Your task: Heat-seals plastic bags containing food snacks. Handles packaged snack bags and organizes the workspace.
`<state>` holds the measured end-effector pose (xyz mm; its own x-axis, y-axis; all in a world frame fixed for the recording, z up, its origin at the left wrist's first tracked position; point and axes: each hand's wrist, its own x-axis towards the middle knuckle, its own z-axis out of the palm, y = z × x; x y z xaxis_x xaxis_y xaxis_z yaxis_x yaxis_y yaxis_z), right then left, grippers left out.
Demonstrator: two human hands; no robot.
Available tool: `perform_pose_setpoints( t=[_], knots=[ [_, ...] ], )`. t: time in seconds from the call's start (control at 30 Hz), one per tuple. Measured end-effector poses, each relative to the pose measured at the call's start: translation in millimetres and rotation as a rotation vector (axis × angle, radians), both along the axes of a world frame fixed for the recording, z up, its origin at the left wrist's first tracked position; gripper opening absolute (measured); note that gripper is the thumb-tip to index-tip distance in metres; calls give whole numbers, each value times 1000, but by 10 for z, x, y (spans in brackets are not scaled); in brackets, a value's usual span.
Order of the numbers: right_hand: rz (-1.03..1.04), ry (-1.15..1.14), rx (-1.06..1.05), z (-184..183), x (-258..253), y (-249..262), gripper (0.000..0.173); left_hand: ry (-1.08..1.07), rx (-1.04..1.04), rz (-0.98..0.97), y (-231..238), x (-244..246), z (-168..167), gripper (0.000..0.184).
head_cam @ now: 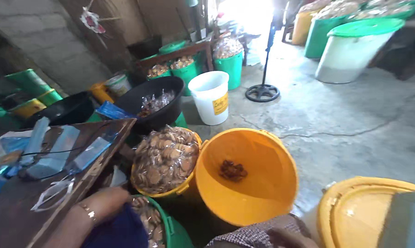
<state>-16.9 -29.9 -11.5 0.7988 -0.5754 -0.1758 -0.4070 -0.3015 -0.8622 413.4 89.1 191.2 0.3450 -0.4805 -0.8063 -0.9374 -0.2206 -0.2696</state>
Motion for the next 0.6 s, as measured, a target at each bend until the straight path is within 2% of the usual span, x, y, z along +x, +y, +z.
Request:
perform_pose_setpoints(
  t=[0.07, 0.13, 0.2, 0.27, 0.33, 0.37, 0.43, 0.5, 0.57, 0.6],
  knots=[
    [-43, -310, -240, 378, 108, -24, 39, 332, -335, -450, -335, -583, 335, 23],
    [-47, -517, -526, 819, 286, -133, 59, 697, -691, -951, -649, -1061, 364, 26],
    [-33, -587, -739, 1247, 442, -301, 67, 855, -859, -1204, -945, -1501, 391, 34],
    [-69, -558, -795, 1453, 403, -478, 53, 826, -989, -1243, -1171, -1740, 483, 34],
    [-99, -463, -771, 1501, 192, -633, 21, 769, -1133, -1186, -1373, -1783, 537, 34],
    [-155, -401, -768, 1514, 76, -665, 15, 727, -1197, -1175, -1472, -1755, 540, 33],
    [-357, -322, -737, 1571, -142, -658, 16, 624, -1282, -1223, -1666, -1636, 535, 27],
    [-529, -366, -671, 1675, -406, -623, 26, 622, -1226, -1274, -1851, -1451, 613, 24],
    [-444, -399, -571, 1840, -734, -571, 42, 871, -1103, -1231, -2050, -1226, 759, 30],
    [-332, -370, -516, 1944, -868, -529, 54, 1095, -1013, -1105, -2130, -1139, 837, 28]
  ],
)
